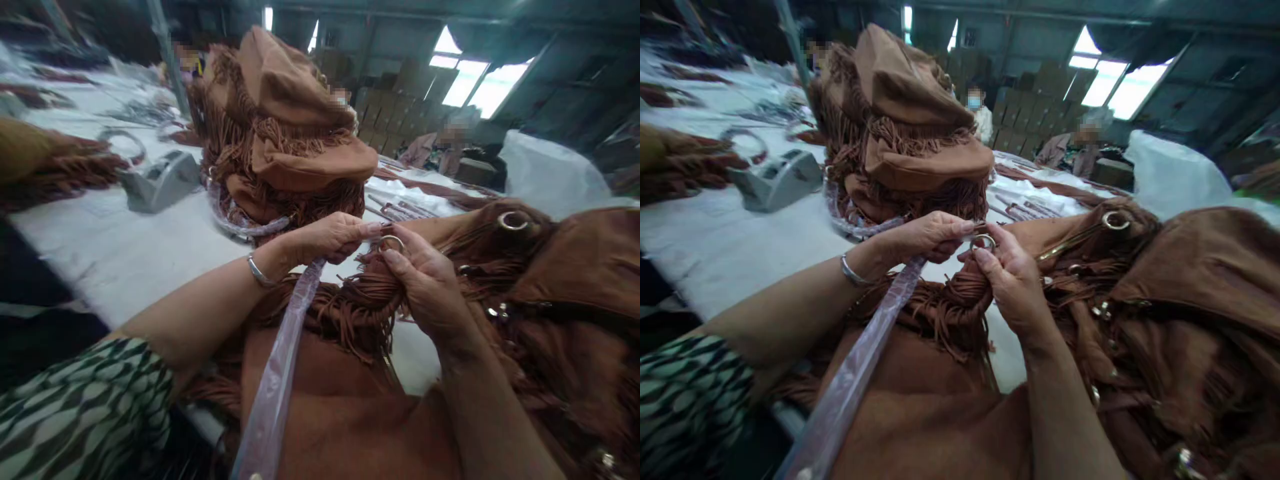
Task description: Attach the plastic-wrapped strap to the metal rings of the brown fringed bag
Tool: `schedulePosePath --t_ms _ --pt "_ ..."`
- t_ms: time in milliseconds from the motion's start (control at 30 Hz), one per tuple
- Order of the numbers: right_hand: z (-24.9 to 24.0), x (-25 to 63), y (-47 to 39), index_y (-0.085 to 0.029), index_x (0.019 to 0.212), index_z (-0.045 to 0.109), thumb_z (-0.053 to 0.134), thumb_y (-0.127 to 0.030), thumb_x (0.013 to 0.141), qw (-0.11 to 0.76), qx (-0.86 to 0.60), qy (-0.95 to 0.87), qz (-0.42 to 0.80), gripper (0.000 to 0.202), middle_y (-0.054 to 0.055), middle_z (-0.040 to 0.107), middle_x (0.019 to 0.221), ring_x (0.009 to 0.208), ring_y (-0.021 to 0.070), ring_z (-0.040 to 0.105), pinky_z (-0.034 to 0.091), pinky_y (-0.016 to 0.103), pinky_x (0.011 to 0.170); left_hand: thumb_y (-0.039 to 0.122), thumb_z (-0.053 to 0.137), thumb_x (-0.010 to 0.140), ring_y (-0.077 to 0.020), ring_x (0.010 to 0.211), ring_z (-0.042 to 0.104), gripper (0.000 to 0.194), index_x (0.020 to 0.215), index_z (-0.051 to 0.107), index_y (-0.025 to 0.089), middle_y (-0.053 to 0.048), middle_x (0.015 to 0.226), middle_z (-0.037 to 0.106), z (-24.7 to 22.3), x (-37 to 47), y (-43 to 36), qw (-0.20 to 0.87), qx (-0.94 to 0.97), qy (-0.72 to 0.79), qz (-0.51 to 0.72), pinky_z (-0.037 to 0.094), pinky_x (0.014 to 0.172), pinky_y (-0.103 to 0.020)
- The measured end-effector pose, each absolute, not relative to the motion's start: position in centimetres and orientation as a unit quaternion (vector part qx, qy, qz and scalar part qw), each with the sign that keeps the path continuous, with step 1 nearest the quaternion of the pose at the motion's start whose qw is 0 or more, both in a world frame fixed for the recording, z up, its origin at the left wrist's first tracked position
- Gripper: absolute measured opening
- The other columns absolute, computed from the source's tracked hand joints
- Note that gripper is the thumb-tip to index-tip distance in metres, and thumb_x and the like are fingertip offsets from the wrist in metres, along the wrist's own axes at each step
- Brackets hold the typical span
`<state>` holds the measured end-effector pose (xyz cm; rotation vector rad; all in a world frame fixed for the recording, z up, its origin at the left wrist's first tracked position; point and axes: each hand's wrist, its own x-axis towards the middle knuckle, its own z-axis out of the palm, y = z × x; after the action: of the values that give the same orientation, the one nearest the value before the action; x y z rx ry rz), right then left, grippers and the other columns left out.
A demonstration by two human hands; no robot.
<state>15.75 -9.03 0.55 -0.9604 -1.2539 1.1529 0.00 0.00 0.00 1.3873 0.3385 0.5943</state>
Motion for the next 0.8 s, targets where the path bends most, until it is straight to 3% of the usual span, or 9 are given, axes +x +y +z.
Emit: schedulePosePath --t_ms 233,433,633,800 --pt "0.7 15.9 -9.2 -0.011 0.147 0.019 0.076 -0.031 0.07 0.525 -0.44 -0.513 0.518 0.098 0.006 0.073 0.08 0.07 0.0203 0.069 0.055 0.03 0.064 0.033 0.076 0.069 -0.0012 0.033 0.022 0.032 0.068 0.05 0.014 0.01 0.044 0.032 0.0 -0.3 0.2 0.742 0.583 0.152 0.292 0.018 0.033 -0.015" --pt "0.5 15.9 -9.0 -0.011 0.143 0.03 0.079 -0.029 0.066 0.533 -0.441 -0.506 0.515 0.093 0.005 0.072 0.08 0.069 0.019 0.068 0.054 0.029 0.063 0.03 0.072 0.073 -0.0015 0.033 0.024 0.027 0.069 0.052 0.013 0.009 0.044 0.033 -0.1 -0.3 0.0 0.777 0.57 0.133 0.234 0.018 0.032 -0.014" --pt "0.0 16.3 -8.5 -0.017 0.118 0.057 0.079 -0.024 0.067 0.56 -0.428 -0.478 0.524 0.056 0.001 0.07 0.081 0.071 0.0152 0.065 0.053 0.025 0.067 0.026 0.074 0.071 -0.0007 0.033 0.025 0.028 0.071 0.049 0.014 0.01 0.046 0.033 -1.1 0.6 -0.4 0.802 0.525 0.127 0.255 0.02 0.033 -0.014" --pt "-0.6 16.5 -8.3 -0.019 0.093 0.065 0.073 -0.026 0.074 0.535 -0.393 -0.476 0.576 0.022 0.001 0.067 0.076 0.067 0.0137 0.064 0.053 0.025 0.064 0.019 0.066 0.075 -0.0006 0.032 0.028 0.024 0.067 0.045 0.014 0.009 0.048 0.037 -1.4 0.9 -0.4 0.813 0.5 0.115 0.275 0.022 0.033 -0.014"
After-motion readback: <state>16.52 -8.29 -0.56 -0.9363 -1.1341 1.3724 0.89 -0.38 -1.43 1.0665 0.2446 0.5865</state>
